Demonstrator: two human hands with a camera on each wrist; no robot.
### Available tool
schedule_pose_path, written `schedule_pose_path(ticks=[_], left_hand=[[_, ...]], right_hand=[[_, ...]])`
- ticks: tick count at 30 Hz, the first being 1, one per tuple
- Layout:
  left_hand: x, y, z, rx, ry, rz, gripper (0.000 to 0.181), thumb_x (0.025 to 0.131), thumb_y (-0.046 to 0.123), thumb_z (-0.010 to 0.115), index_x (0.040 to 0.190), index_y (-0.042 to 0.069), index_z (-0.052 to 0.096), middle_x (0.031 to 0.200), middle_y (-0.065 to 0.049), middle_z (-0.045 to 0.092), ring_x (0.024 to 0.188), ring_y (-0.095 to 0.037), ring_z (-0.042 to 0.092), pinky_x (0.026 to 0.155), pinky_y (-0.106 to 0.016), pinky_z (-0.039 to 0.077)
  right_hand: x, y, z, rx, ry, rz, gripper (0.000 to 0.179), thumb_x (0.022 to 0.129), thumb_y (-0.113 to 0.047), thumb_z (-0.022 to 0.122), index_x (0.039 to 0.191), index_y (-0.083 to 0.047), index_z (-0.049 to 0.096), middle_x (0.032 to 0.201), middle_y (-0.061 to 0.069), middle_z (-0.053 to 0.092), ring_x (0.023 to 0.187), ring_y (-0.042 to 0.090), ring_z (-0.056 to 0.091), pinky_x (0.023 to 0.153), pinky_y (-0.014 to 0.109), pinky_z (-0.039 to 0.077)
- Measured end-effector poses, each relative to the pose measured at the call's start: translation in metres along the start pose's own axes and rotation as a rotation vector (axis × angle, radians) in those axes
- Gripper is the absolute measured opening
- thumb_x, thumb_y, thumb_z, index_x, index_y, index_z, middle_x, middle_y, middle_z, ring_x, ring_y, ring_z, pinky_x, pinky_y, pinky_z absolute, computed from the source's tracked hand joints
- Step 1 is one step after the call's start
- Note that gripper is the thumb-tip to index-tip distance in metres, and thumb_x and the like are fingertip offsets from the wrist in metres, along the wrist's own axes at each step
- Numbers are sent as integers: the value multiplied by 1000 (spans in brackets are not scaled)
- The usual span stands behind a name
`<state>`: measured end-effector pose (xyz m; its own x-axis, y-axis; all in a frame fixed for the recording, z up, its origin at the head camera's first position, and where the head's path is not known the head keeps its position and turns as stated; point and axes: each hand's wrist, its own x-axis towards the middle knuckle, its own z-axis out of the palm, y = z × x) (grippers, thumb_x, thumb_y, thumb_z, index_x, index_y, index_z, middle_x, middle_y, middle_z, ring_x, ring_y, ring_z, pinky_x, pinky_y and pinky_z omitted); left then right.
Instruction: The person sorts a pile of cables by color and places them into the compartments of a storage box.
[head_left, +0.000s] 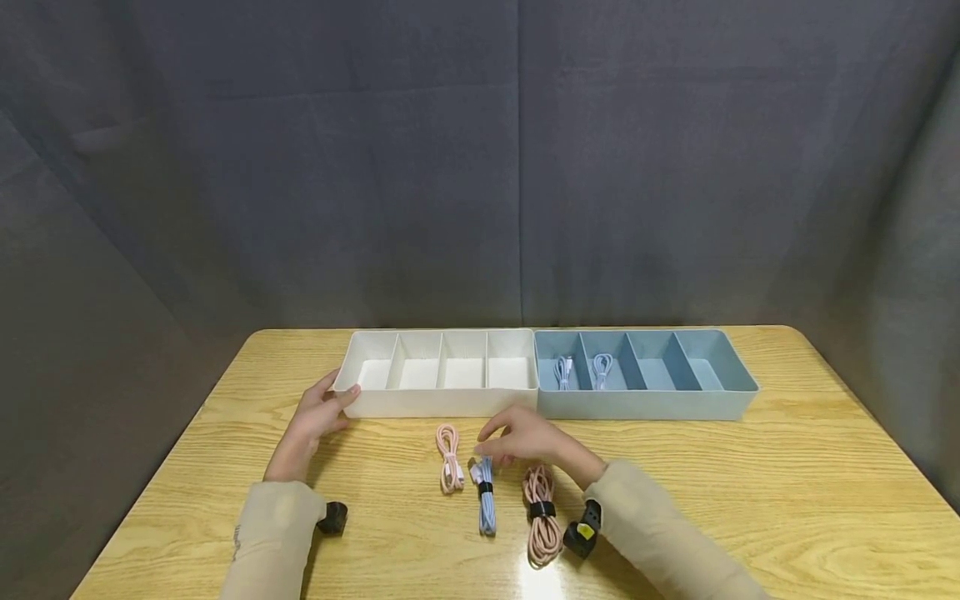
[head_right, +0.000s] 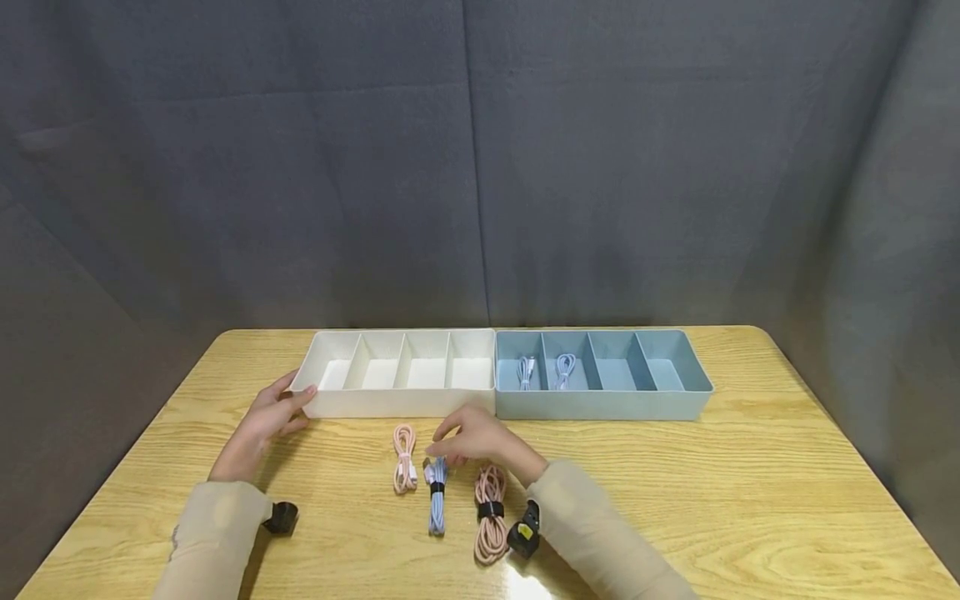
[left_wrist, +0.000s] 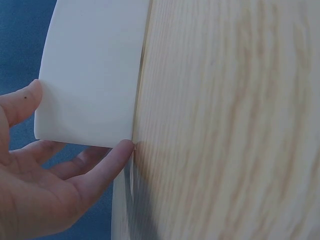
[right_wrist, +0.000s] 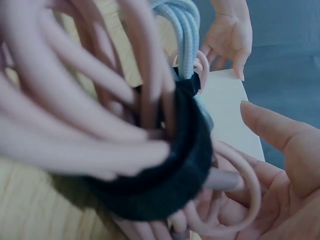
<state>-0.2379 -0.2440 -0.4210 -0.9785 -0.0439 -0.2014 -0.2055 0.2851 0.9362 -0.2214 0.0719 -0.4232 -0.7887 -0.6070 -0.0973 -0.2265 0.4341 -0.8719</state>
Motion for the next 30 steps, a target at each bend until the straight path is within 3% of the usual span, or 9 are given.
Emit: schedule_pose_path(ticks=[16, 23, 30], left_hand=[[-1, -1, 0, -15, 7, 5, 65, 95, 24, 49, 145, 4, 13, 127, -27, 35, 119, -43, 38, 94, -52, 39], [-1, -3, 0, 4, 30, 17, 72, 91, 35, 54, 145, 3, 18, 124, -25, 38, 116, -39, 42, 91, -50, 42], [-1, -1, 0, -16, 11, 0, 65, 95, 25, 50, 146, 5, 14, 127, -26, 35, 119, -42, 38, 94, -52, 39]], right_hand=[[5, 1, 11, -35, -11, 33, 13, 78, -11, 71, 84, 1, 69, 63, 9, 64, 52, 21, 63, 51, 28, 53], [5, 2, 12, -57, -19, 57, 9, 77, -10, 72, 78, -1, 70, 61, 8, 63, 49, 20, 61, 48, 28, 52], [5, 0, 12, -6, -9, 61, 4, 77, 1, 67, 75, 4, 70, 70, 6, 65, 52, 20, 62, 50, 29, 53]])
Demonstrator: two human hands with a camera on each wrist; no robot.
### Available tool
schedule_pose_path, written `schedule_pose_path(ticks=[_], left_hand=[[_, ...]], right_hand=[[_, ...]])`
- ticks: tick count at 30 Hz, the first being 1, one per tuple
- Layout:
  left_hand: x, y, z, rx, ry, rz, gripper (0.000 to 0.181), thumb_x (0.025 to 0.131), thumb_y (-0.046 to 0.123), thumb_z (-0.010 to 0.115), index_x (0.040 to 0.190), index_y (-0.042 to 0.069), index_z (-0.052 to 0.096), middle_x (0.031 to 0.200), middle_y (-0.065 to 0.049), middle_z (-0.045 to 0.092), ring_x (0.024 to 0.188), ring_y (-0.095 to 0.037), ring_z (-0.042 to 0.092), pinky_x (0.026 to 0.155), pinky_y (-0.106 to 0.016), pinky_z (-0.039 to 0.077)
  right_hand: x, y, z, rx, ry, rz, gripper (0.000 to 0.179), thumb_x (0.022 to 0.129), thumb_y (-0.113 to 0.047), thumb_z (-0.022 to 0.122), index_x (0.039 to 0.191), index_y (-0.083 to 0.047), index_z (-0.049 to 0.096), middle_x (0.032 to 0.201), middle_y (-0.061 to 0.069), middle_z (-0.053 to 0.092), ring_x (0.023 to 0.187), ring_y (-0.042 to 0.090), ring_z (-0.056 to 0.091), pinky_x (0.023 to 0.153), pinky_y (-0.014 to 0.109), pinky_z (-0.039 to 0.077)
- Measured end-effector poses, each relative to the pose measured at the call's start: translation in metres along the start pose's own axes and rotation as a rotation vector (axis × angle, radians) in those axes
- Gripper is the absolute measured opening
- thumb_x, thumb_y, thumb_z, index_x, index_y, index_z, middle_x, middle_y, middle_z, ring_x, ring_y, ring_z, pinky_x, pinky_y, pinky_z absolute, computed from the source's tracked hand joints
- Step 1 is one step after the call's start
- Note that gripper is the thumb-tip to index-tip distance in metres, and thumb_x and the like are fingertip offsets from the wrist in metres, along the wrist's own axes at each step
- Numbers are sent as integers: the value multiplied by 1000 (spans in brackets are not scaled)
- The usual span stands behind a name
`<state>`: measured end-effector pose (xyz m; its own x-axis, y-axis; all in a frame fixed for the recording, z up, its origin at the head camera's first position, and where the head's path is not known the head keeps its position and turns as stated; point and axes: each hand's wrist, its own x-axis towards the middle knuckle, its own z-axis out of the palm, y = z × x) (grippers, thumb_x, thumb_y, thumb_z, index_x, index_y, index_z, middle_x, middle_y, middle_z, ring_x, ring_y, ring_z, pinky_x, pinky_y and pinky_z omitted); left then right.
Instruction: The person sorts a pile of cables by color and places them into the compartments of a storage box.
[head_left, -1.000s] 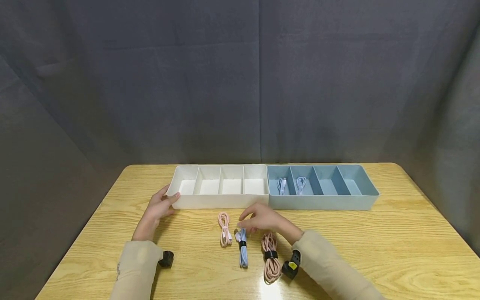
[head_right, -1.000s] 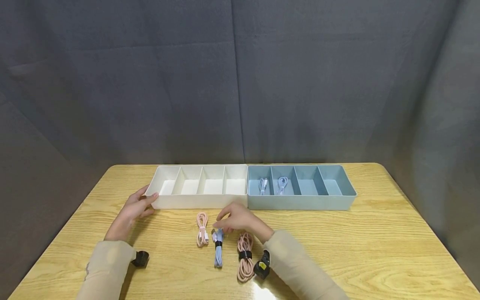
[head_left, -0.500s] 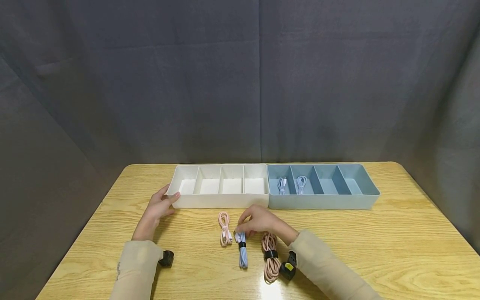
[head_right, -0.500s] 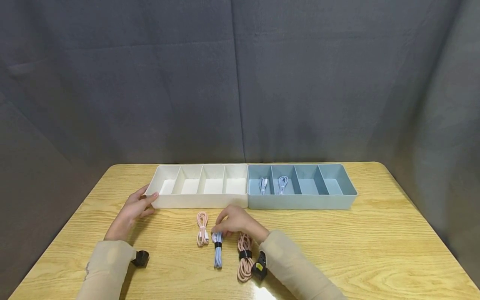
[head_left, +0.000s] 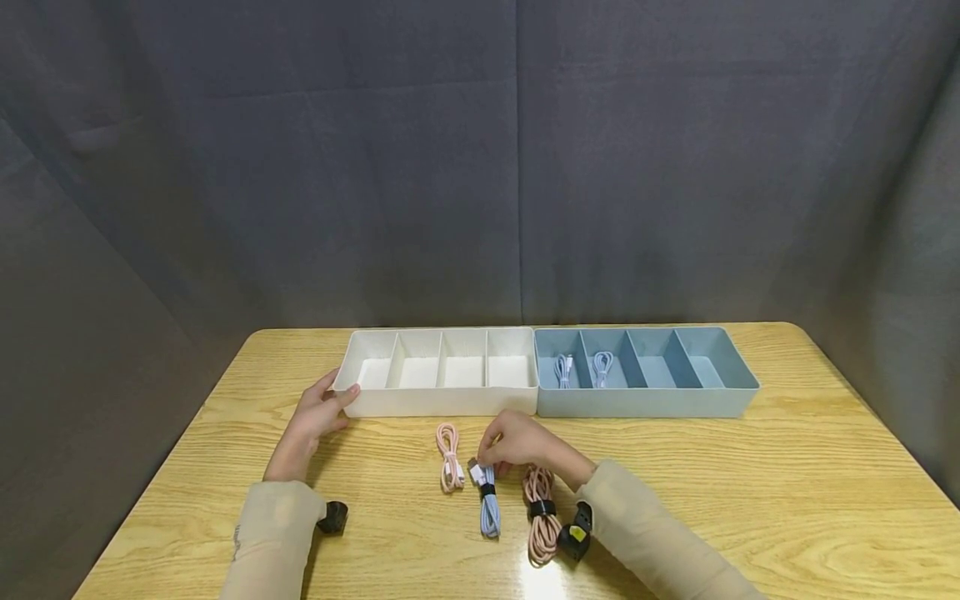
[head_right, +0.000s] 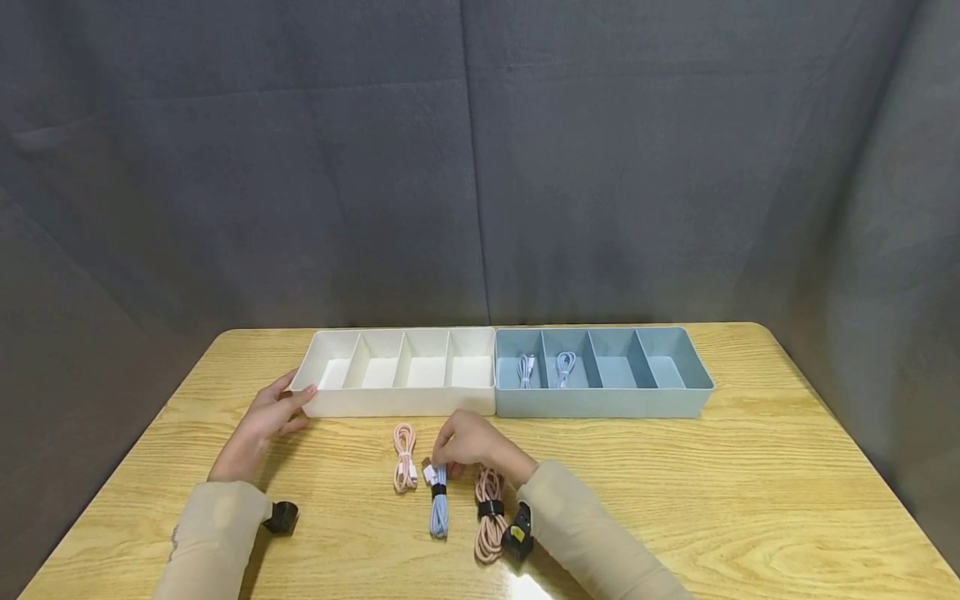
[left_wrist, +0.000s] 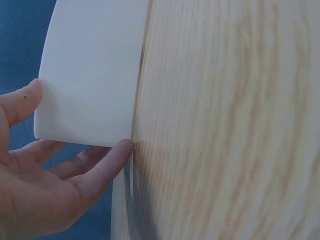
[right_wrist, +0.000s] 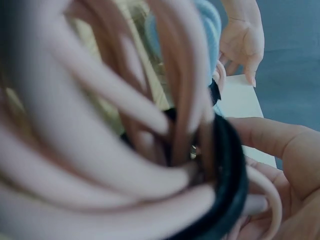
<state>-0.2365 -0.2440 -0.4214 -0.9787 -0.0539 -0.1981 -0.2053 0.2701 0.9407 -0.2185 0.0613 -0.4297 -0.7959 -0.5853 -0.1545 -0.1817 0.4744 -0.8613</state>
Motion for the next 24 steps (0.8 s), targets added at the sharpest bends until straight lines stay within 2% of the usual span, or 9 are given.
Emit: schedule_pose_path(ticks=[9, 17, 24], left_hand=[[-1, 2, 0, -8, -16, -11, 65, 95, 23, 49, 146, 6, 12, 128, -27, 34, 120, -43, 36, 94, -53, 38], [0, 1, 0, -7, -13, -12, 65, 95, 23, 49, 146, 5, 13, 129, -28, 33, 121, -43, 36, 94, -52, 38], [0, 1, 0, -14, -10, -12, 65, 95, 23, 50, 146, 5, 13, 128, -27, 34, 120, -43, 37, 94, -51, 39]], right_hand=[[-3, -2, -2, 124, 38, 27, 9, 76, 6, 63, 83, 10, 67, 73, 11, 64, 53, 26, 63, 51, 32, 54], [-3, -1, -3, 82, 64, 55, 8, 77, 3, 64, 82, 7, 68, 71, 12, 65, 53, 25, 63, 51, 32, 54], [-6, -1, -8, 105, 52, 6, 11, 79, 5, 59, 85, 11, 66, 76, 14, 65, 54, 27, 63, 52, 34, 54]])
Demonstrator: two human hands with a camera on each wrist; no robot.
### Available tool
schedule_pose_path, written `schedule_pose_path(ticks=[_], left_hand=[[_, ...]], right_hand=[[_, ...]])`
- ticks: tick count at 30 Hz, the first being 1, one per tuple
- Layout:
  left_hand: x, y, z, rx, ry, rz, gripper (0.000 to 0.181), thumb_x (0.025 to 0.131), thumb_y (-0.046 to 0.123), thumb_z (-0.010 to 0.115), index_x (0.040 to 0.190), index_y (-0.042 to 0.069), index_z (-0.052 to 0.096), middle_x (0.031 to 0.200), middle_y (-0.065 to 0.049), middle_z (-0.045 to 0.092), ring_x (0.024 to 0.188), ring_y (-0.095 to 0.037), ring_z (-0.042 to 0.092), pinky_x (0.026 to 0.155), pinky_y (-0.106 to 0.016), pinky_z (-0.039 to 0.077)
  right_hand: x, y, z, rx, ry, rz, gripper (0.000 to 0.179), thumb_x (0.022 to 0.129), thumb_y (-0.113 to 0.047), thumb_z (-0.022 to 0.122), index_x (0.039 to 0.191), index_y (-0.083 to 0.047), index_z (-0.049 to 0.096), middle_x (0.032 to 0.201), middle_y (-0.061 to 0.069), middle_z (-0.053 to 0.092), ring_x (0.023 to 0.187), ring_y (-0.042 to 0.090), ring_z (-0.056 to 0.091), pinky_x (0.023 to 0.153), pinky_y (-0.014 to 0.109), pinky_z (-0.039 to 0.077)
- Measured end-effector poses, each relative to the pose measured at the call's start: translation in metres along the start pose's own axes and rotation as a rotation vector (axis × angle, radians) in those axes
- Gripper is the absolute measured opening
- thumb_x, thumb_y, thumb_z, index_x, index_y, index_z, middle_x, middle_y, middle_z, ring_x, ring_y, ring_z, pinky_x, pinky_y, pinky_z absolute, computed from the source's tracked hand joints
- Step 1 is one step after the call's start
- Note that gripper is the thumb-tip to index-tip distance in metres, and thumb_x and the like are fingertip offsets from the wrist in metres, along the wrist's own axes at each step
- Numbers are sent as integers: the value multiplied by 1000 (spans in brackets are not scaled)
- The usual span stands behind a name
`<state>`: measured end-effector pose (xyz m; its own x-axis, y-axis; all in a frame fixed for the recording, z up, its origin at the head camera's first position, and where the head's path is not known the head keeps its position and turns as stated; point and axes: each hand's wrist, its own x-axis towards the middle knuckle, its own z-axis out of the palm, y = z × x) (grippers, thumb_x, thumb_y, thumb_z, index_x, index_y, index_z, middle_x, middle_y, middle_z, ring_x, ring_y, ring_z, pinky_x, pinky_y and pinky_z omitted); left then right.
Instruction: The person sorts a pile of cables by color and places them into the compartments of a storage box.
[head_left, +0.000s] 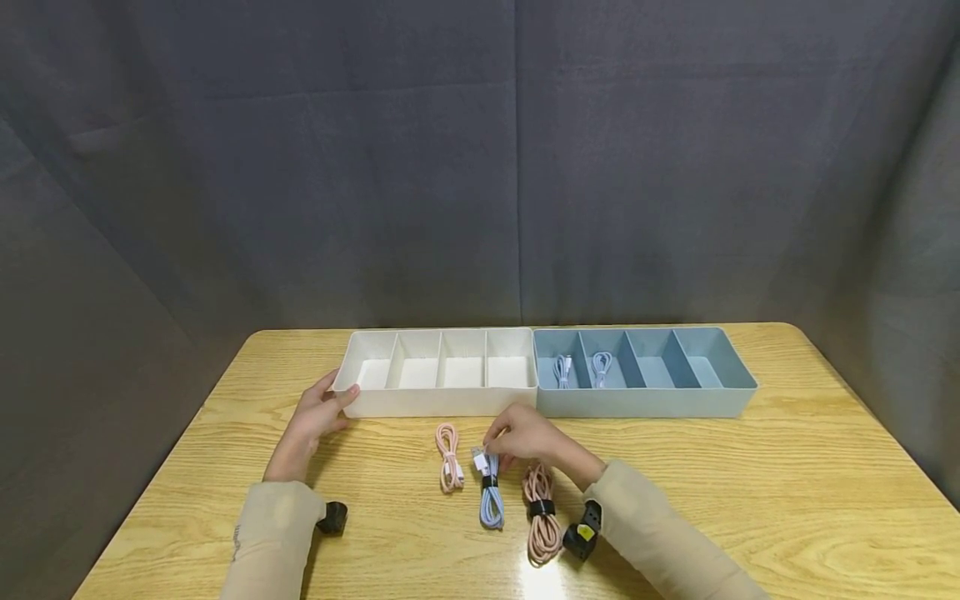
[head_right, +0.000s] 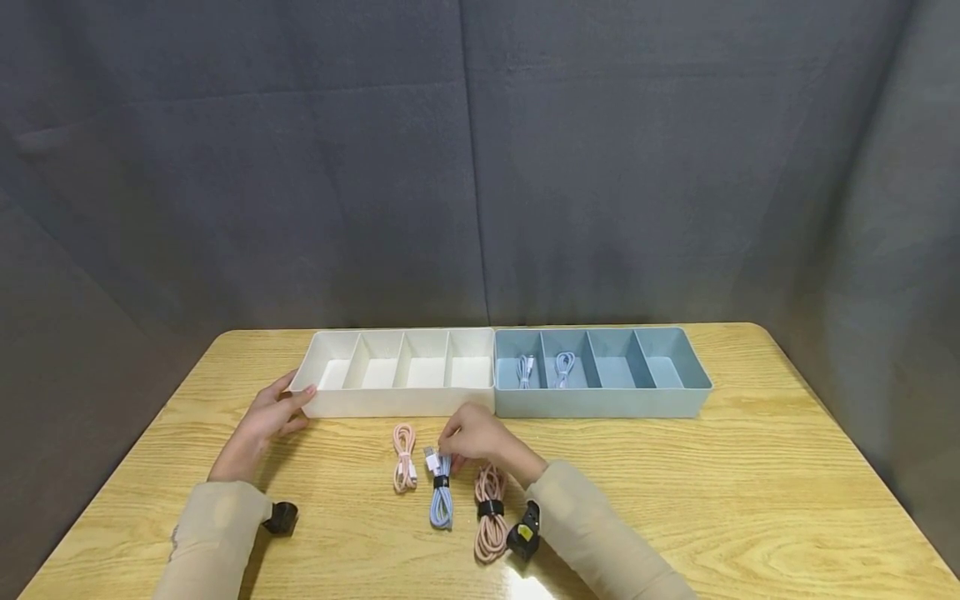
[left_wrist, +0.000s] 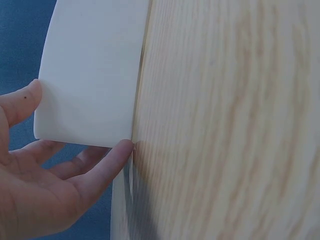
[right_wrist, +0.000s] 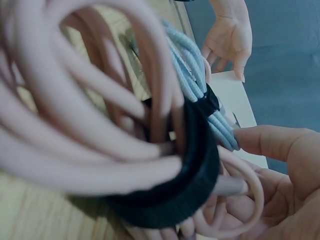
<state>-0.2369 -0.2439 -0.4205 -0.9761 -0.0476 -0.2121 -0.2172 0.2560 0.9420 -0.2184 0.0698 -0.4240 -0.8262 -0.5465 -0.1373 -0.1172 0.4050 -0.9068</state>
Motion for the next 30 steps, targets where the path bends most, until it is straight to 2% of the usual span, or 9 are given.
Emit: schedule_pose_path(ticks=[9, 14, 22, 30], left_hand=[[0, 0, 0, -3, -1, 2, 64, 95, 21, 49, 146, 5, 13, 128, -28, 33, 121, -43, 36, 95, -53, 38], [0, 0, 0, 0, 3, -1, 64, 95, 22, 49, 146, 5, 13, 128, -27, 34, 120, -43, 36, 95, -53, 37], [1, 0, 0, -6, 3, 1, 65, 95, 22, 50, 146, 5, 14, 129, -28, 33, 121, -43, 35, 95, -54, 36], [0, 0, 0, 0, 0, 1, 65, 95, 22, 50, 146, 4, 13, 131, -29, 32, 122, -44, 34, 95, -54, 36]], right_hand=[[-4, 0, -3, 67, 5, -20, 18, 79, 4, 55, 91, 14, 64, 68, 16, 64, 56, 31, 64, 55, 37, 55], [-6, -1, -4, 100, 0, -39, 20, 79, 5, 53, 93, 15, 62, 70, 17, 65, 58, 34, 64, 58, 39, 55], [-16, -11, -10, 87, 3, -72, 21, 81, 6, 52, 97, 18, 60, 68, 23, 64, 64, 43, 62, 61, 48, 53], [-14, -4, -13, 63, 52, -78, 21, 82, 1, 54, 98, 13, 61, 65, 19, 64, 63, 38, 63, 58, 45, 53]])
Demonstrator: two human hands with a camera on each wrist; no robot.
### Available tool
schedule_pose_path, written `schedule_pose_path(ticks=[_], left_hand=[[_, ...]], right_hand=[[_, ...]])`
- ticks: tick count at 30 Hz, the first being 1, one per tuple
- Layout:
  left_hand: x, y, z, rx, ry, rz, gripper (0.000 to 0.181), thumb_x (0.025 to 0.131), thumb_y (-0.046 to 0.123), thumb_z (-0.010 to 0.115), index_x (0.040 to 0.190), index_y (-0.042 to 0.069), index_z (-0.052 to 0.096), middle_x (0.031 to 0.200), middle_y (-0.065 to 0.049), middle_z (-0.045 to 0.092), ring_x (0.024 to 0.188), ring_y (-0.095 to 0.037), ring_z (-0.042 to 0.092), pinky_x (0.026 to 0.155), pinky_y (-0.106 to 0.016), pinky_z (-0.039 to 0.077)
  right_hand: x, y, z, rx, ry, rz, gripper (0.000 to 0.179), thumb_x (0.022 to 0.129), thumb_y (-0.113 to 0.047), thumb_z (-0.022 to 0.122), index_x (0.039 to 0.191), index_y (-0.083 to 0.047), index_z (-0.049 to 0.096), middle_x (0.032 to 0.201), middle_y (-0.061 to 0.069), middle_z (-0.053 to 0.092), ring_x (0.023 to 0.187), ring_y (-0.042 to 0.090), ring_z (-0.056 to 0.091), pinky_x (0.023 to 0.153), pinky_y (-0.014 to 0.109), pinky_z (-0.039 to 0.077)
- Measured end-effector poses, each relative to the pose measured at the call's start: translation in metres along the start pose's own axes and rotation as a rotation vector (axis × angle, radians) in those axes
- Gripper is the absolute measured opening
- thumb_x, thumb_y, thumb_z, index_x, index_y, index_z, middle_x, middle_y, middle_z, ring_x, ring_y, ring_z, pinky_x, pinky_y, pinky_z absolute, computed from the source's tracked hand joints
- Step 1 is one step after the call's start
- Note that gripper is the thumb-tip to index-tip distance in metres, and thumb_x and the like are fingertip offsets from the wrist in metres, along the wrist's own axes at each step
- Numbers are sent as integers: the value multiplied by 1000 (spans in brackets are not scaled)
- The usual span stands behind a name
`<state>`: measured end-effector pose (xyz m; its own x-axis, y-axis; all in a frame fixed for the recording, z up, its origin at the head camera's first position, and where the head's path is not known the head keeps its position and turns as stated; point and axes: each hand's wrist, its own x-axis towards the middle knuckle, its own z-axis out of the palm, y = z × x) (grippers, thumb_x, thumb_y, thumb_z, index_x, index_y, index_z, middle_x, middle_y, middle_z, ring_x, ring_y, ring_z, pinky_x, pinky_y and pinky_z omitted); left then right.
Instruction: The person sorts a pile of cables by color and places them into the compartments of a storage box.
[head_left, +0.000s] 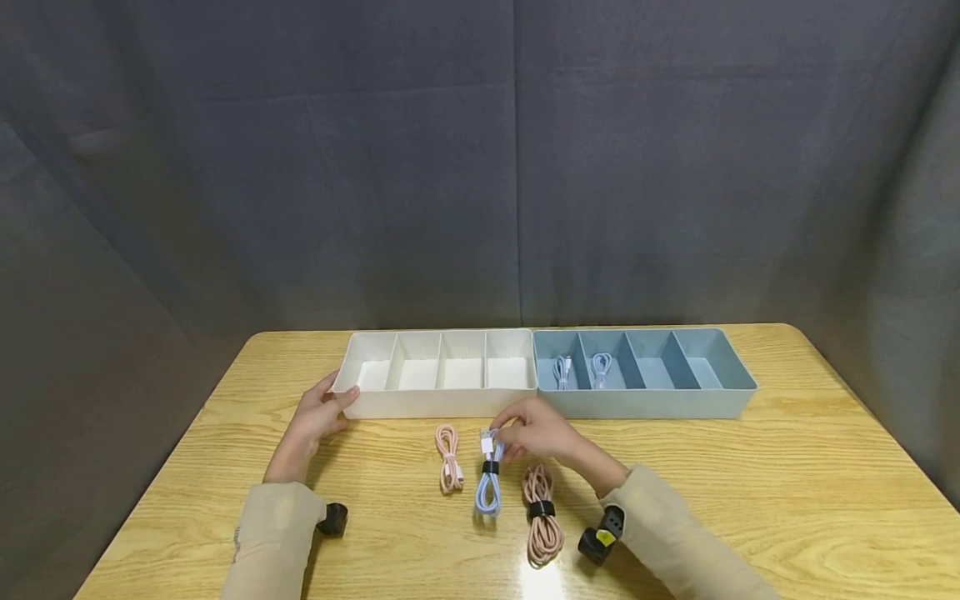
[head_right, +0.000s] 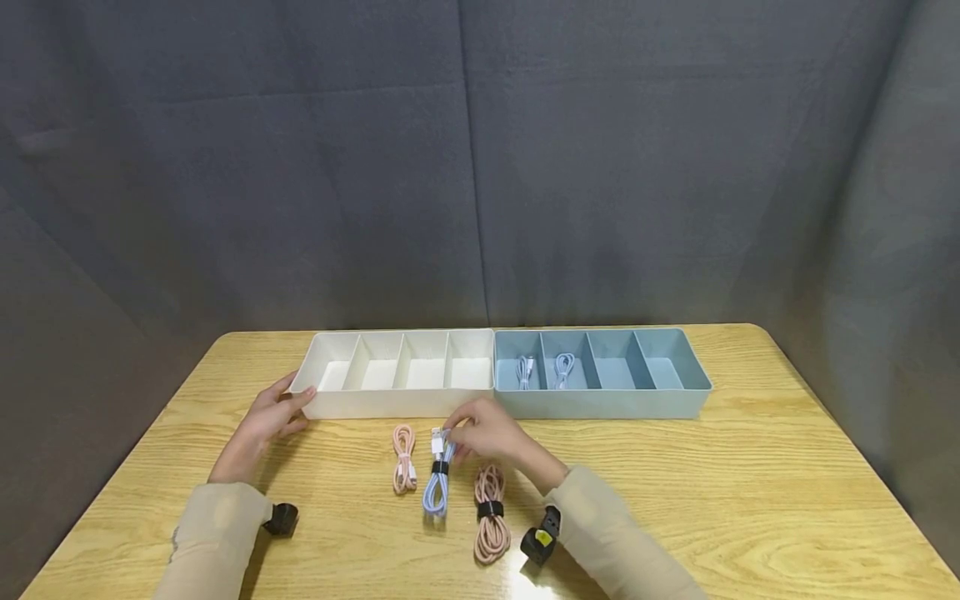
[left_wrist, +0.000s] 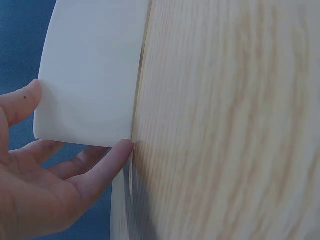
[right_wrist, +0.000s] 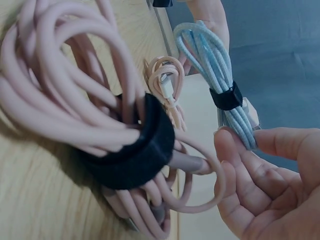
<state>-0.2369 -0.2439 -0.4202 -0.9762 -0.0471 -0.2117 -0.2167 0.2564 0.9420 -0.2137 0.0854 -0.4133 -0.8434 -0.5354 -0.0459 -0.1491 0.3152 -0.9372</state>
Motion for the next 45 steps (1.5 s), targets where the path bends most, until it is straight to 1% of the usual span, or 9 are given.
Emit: schedule_pose_path(ticks=[8, 13, 17, 25, 29, 33, 38, 41, 45], left_hand=[[0, 0, 0, -6, -4, 0, 65, 95, 22, 49, 146, 4, 12, 131, -28, 32, 122, -44, 34, 95, -54, 36], [0, 0, 1, -7, -4, -3, 65, 95, 23, 50, 146, 4, 13, 129, -28, 32, 122, -44, 34, 95, -54, 36], [-1, 0, 1, -4, -5, -4, 65, 95, 23, 50, 146, 4, 13, 129, -28, 33, 122, -44, 34, 95, -54, 36], [-1, 0, 1, -1, 2, -9, 64, 95, 22, 50, 146, 5, 14, 128, -27, 34, 121, -43, 35, 95, -53, 37], [0, 0, 1, 2, 2, -8, 64, 95, 23, 49, 146, 5, 14, 129, -28, 33, 122, -43, 35, 95, -53, 37], [0, 0, 1, 4, 5, -8, 65, 95, 23, 50, 146, 5, 14, 130, -28, 33, 122, -43, 35, 95, -53, 37], [0, -1, 0, 0, 7, -12, 65, 95, 23, 50, 146, 5, 13, 130, -28, 33, 121, -43, 35, 95, -53, 37], [0, 0, 0, -3, 7, -17, 66, 95, 24, 50, 146, 6, 13, 129, -27, 33, 121, -43, 36, 95, -53, 37], [0, 0, 0, -3, 8, -17, 65, 95, 24, 50, 146, 6, 13, 128, -27, 33, 121, -44, 36, 94, -53, 37]], right_hand=[[-5, -4, -6, 51, 22, -28, 20, 84, 0, 54, 99, 13, 60, 67, 19, 65, 66, 44, 62, 62, 52, 51], [-9, -7, -12, 71, 27, -32, 23, 84, -1, 55, 102, 14, 59, 68, 25, 63, 69, 48, 60, 64, 52, 51], [-12, -9, -17, 50, 32, -33, 23, 85, -2, 55, 102, 13, 59, 69, 25, 63, 68, 46, 61, 63, 51, 52], [-13, -9, -28, -15, 47, -38, 21, 85, -3, 56, 100, 10, 62, 67, 17, 64, 67, 42, 62, 62, 50, 52], [-16, -11, -33, -30, 40, -36, 23, 86, -5, 56, 103, 9, 62, 66, 12, 65, 68, 41, 63, 63, 50, 51], [-21, -14, -38, -28, 39, -40, 25, 87, -6, 56, 106, 9, 60, 67, 14, 65, 69, 41, 63, 63, 47, 52], [-26, -13, -45, -36, 41, -62, 24, 87, -5, 56, 106, 10, 60, 68, 16, 65, 67, 38, 64, 61, 40, 53], [-29, -13, -49, -35, 48, -66, 25, 88, -6, 56, 106, 10, 61, 68, 16, 66, 67, 37, 64, 60, 38, 53], [-31, -12, -54, -32, 56, -65, 25, 87, -6, 56, 106, 10, 61, 69, 16, 66, 69, 39, 64, 61, 41, 53]])
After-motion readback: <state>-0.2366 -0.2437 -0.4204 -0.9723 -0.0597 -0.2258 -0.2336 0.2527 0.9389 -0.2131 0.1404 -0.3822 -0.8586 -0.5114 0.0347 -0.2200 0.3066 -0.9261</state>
